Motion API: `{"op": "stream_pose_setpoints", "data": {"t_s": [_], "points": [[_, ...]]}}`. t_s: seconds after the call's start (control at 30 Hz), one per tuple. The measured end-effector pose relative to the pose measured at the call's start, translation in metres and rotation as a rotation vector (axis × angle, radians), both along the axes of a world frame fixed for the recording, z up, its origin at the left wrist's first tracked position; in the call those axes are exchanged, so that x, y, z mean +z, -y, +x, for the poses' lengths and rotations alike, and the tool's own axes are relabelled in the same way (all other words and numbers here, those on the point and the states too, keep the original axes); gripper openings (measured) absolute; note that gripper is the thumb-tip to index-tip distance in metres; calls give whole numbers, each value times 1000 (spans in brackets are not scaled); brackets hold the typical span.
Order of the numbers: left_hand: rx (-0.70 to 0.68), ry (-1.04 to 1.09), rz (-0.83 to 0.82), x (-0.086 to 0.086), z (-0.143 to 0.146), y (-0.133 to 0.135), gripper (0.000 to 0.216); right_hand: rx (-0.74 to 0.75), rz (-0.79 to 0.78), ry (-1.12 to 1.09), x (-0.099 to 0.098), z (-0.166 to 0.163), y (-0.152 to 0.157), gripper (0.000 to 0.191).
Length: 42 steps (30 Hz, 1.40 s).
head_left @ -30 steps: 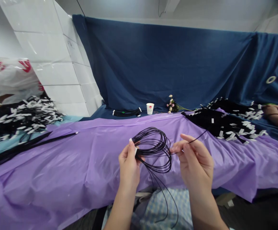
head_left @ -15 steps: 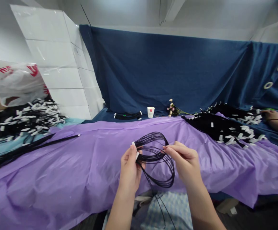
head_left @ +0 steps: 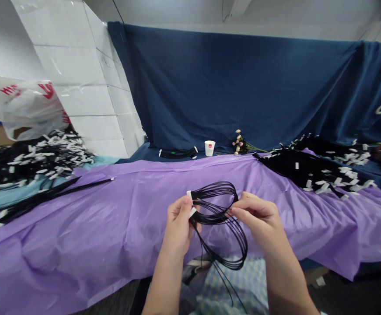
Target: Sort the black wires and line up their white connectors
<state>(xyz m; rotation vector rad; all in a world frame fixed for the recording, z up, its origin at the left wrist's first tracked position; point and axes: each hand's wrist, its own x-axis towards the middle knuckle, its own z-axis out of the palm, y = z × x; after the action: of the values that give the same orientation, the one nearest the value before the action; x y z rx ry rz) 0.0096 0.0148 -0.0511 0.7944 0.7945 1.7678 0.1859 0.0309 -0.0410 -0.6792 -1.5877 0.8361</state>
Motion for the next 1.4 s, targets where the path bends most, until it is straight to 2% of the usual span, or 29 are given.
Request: {"op": "stream_pose_setpoints", "data": {"t_s": [0.23,0.4,0.6,0.83,1.03,1.4], "points": [[-42,-45,40,-2,-3,0,49,44,21,-36,-4,4,-2,16],[-100,-64,35,-3,-3,-1,47,-106,39,-8,3,-1,8,14],[-128,-43,6,-4,-1,-2,43,-148,82,87,8,-6,9,15],[-139,-2,-59,-6,2,-5,42,-315,144,135,5,-12,5,14],[-99,39,-129,-3,3,-6,47,-303,185,132,4,-13,4,12],[-125,60,-192,-1,7,-5,51,-320,237,115,5,-13,5,11]]}}
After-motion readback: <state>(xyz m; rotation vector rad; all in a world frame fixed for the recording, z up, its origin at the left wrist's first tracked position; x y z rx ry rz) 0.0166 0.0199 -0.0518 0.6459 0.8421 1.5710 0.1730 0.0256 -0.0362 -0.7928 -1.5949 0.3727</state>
